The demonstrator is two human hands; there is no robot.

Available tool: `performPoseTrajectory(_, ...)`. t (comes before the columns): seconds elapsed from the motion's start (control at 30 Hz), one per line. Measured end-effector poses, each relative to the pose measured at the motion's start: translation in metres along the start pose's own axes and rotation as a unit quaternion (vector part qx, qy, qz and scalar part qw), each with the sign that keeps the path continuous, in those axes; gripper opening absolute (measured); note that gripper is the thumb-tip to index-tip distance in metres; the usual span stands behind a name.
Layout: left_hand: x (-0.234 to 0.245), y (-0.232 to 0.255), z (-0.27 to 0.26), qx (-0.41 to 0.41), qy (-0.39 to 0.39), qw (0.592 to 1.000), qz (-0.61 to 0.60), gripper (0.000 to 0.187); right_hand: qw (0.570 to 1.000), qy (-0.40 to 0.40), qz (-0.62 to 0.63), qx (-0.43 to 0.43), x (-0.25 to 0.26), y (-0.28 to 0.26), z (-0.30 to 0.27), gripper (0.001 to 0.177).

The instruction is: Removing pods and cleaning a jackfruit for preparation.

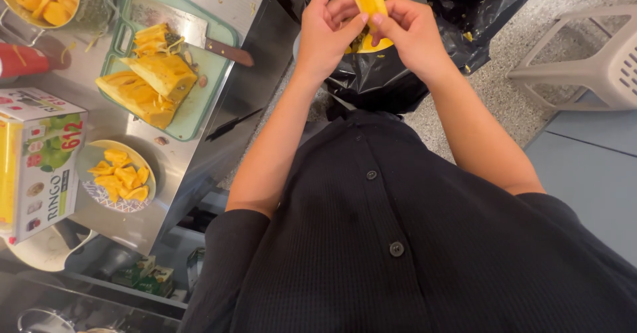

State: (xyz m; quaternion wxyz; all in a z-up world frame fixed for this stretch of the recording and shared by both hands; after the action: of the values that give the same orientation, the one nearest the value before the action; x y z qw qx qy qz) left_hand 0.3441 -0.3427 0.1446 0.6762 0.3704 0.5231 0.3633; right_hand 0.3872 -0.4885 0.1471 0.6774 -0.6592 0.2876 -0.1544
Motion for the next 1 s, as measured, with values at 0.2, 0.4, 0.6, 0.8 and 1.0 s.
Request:
performPoseTrajectory(0.2, -0.008, 0.028, 0.001, 0.06, 0.035, 0.976, 0.204, 0.056, 0.974, 0.031, 0.223, -0.008, -0.003, 0.017, -0.004, 0.023)
performPoseTrajectory(0.4, -0.031, 0.063, 0.004, -0.032, 0.045, 0.925, 0.377, 0.053, 0.982, 0.013, 0.186, 0.01, 0.001, -0.007, -0.009, 0.019)
performPoseTrajectory(0.6, -0.028, 0.067, 0.016, -0.016, 0.007, 0.94, 0.341, 0.036, 0.999, -0.001, -0.018, 0.033, 0.017, -0.035, -0.017, 0.018)
performPoseTrajectory(0.8, -0.044, 0.075, 0.026, -0.017, -0.068, 0.938, 0.34, 0.025, 0.999, -0.013, 0.004, 0.036, 0.026, -0.029, -0.028, 0.02)
performPoseTrajectory(1.0, -0.054, 0.074, 0.031, -0.047, -0.089, 0.914, 0.394, 0.02, 0.999, 0.004, 0.009, 0.034, 0.031, -0.025, -0.04, 0.017)
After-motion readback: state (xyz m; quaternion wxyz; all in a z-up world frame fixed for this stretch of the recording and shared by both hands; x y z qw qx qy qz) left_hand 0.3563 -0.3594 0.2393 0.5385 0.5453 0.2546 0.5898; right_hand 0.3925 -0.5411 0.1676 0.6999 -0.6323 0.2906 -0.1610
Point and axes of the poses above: each hand's wrist, its own z-axis towards the middle knuckle, its own x-axis out of the back of the hand, y = z × x, the point moved 8 cm from there along z, towards the middle knuckle, and after that the axes turned 13 degrees about -y, right-handed, at the moved point
